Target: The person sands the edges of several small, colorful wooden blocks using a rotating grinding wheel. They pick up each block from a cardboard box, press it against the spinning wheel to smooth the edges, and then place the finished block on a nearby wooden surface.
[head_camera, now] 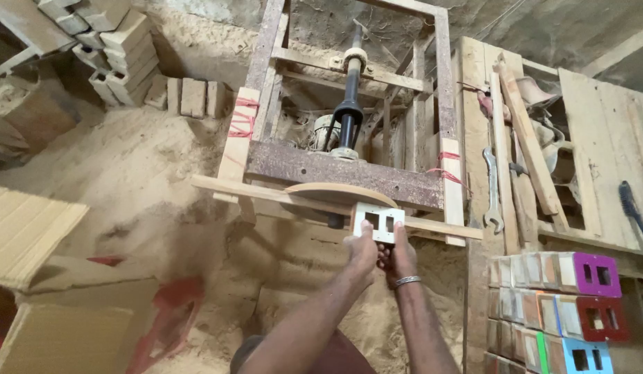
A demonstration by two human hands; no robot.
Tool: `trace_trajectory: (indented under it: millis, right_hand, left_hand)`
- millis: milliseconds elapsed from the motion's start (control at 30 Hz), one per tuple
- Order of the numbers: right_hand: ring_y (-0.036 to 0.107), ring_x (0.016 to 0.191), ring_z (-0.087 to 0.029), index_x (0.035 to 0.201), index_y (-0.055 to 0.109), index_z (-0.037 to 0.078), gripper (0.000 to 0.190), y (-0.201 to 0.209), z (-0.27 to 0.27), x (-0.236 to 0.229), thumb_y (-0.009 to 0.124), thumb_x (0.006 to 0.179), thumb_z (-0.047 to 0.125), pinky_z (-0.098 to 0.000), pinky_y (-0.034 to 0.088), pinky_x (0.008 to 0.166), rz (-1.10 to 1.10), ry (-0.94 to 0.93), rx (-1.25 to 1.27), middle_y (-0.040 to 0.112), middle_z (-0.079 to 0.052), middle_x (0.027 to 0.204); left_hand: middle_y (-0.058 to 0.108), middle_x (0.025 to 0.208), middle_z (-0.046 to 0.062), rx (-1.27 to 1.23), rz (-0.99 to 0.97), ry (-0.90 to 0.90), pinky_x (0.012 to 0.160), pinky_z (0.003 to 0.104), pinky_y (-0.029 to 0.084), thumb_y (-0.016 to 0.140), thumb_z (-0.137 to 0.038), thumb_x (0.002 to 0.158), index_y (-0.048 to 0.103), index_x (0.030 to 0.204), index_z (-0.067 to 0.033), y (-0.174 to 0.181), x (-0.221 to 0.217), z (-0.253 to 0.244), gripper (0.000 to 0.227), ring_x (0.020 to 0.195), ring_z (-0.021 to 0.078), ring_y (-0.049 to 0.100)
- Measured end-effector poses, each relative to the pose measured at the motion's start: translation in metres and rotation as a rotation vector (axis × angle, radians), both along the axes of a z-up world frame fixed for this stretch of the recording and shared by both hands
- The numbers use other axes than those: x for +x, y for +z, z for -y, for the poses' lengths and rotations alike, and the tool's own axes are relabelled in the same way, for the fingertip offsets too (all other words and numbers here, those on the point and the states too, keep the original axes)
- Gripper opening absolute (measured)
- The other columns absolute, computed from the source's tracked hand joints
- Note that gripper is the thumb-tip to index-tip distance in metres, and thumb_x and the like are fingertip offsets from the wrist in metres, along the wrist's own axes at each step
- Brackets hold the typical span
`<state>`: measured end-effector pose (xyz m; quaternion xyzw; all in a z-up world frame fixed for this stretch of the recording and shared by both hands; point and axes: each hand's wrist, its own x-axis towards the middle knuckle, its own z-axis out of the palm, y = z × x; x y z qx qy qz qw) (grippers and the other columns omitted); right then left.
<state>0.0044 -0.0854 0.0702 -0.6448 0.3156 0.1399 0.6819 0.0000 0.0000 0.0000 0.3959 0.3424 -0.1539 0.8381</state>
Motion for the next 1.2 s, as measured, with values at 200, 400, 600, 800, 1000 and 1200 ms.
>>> trace_trajectory:
  millis: [200, 400, 600, 800, 1000, 1200]
  right_hand:
    - [0.066, 0.055, -0.009, 0.100, 0.068, 0.010, 0.038, 0.128, 0.003, -0.045, 0.051, 0.095, 0.043, -0.0260, 0.053, 0.048, 0.209, 0.311, -0.248, 0.072, 0.001, 0.075]
    - [0.063, 0.054, -0.012, 0.093, 0.067, 0.000, 0.035, 0.144, -0.026, -0.080, 0.075, 0.087, 0.033, -0.0274, 0.051, 0.048, 0.219, 0.788, -0.385, 0.068, -0.003, 0.068]
    - [0.052, 0.057, -0.009, 0.097, 0.079, 0.010, 0.049, 0.093, -0.088, -0.086, 0.059, 0.098, 0.054, -0.0254, 0.040, 0.051, 0.116, 0.759, -0.483, 0.058, 0.001, 0.066]
    - [0.062, 0.059, -0.010, 0.100, 0.071, 0.016, 0.048, 0.074, -0.140, -0.056, 0.043, 0.097, 0.054, -0.0283, 0.045, 0.049, 0.134, 0.496, -0.189, 0.071, 0.001, 0.072]
    - [0.056, 0.050, -0.018, 0.098, 0.072, 0.002, 0.065, 0.064, -0.173, -0.026, 0.040, 0.102, 0.058, -0.0329, 0.040, 0.044, 0.080, 0.494, -0.221, 0.065, -0.011, 0.065]
    - [0.068, 0.060, -0.021, 0.093, 0.077, -0.002, 0.067, 0.036, -0.140, -0.016, 0.047, 0.098, 0.058, -0.0346, 0.050, 0.052, 0.085, 0.340, -0.380, 0.074, -0.013, 0.073]
  left_hand:
    - [0.055, 0.135, 0.013, 0.152, 0.154, -0.290, 0.078, 0.035, 0.058, 0.065, -0.052, 0.088, 0.044, 0.142, -0.0095, 0.097, -0.064, -0.061, 0.073, 0.109, 0.0231, 0.062]
    - [0.064, 0.121, 0.016, 0.578, 0.501, -0.532, 0.078, 0.041, 0.058, 0.064, -0.041, 0.095, 0.052, 0.134, -0.0042, 0.142, -0.134, -0.152, 0.055, 0.106, 0.0254, 0.064]
    - [0.069, 0.106, 0.014, 0.305, 0.158, -0.188, 0.069, 0.038, 0.062, 0.052, -0.036, 0.104, 0.053, 0.119, -0.0009, 0.159, -0.129, -0.165, 0.038, 0.087, 0.0217, 0.071]
    - [0.073, 0.100, 0.015, 0.332, 0.086, -0.153, 0.067, 0.034, 0.060, 0.045, -0.035, 0.106, 0.061, 0.120, 0.0016, 0.155, -0.079, -0.197, 0.042, 0.083, 0.0232, 0.074]
    - [0.073, 0.091, 0.022, 0.345, -0.053, -0.148, 0.058, 0.041, 0.063, 0.051, -0.028, 0.104, 0.064, 0.113, 0.0114, 0.147, -0.037, -0.219, 0.043, 0.070, 0.0319, 0.074]
    - [0.073, 0.090, 0.022, 0.332, -0.032, -0.074, 0.054, 0.045, 0.063, 0.057, -0.023, 0.099, 0.065, 0.110, 0.0118, 0.141, -0.029, -0.181, 0.037, 0.071, 0.0329, 0.075]
